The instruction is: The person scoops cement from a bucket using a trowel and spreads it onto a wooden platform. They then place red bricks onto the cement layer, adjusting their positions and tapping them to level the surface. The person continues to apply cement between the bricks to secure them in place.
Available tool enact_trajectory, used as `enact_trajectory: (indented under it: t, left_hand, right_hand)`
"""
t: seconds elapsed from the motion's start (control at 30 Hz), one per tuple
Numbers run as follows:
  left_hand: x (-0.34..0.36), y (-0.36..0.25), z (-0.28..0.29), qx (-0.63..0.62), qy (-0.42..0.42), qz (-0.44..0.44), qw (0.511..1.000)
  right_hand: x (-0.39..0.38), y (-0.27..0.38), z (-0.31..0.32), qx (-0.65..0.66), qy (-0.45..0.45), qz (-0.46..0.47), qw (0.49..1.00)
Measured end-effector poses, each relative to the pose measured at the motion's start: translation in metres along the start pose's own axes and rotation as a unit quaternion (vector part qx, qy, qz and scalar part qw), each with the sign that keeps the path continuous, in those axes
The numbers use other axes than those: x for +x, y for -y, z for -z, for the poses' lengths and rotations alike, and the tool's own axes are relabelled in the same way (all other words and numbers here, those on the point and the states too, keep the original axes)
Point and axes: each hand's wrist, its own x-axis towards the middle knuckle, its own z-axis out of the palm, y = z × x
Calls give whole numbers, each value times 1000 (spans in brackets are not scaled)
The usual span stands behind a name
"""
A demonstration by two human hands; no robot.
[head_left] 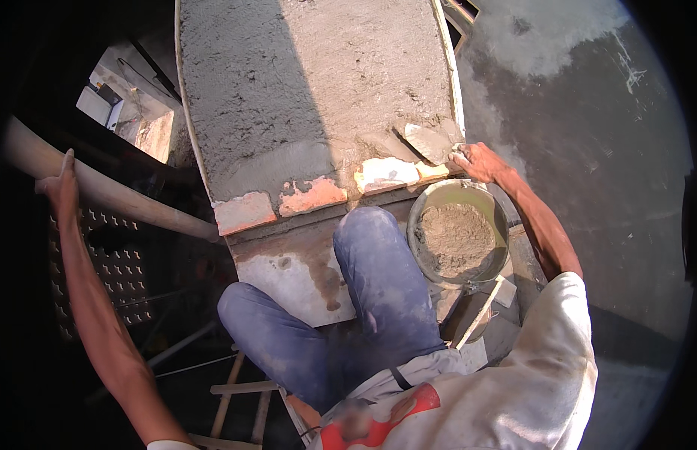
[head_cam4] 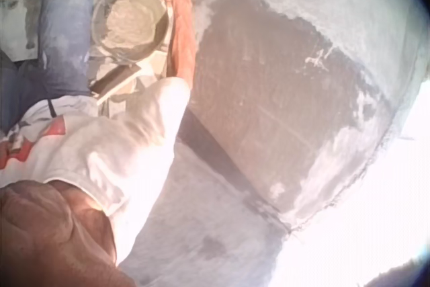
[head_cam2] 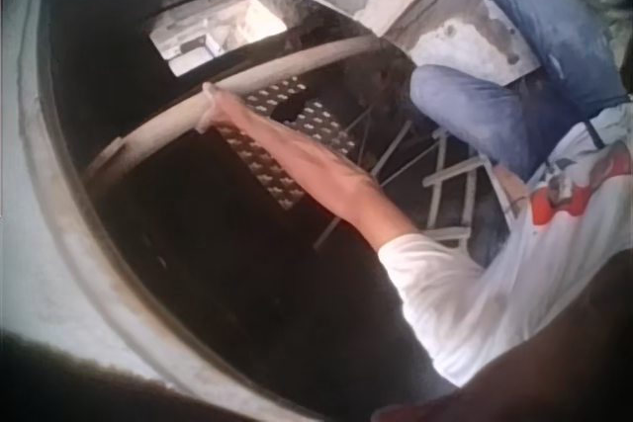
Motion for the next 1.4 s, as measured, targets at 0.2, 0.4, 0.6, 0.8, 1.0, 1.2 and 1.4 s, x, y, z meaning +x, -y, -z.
enact_trajectory:
  t: [0.2,0.4,0.6,0.8,1.0,1.2,1.4]
  left_hand:
    - [-3,-11,4,-11,25,13,1000]
    - [4,6,-4,2,0,26,1000]
    - [9,20,-3,13,22,47,999]
    - [7,11,-1,2,30,37,999]
    - [5,15,-1,7,20,3,1000]
    - [22,40,-9,71,8,70,995]
    - [29,52,-12,-15,58,69,996]
  right_hand:
    - [50,77,-9,77,125,24,989]
    - [69,112,-41,-137,32,177,974]
    - [52,42,-28,-250,-67,104,960]
    - [15,-52,-21,-167,-40,-70,983]
    - [-44,-95,4,-151,-6,-124,981]
    - [-162,-43,72,-64,-111,-131,983]
    - [-221,39,67,-156,-67,-1,985]
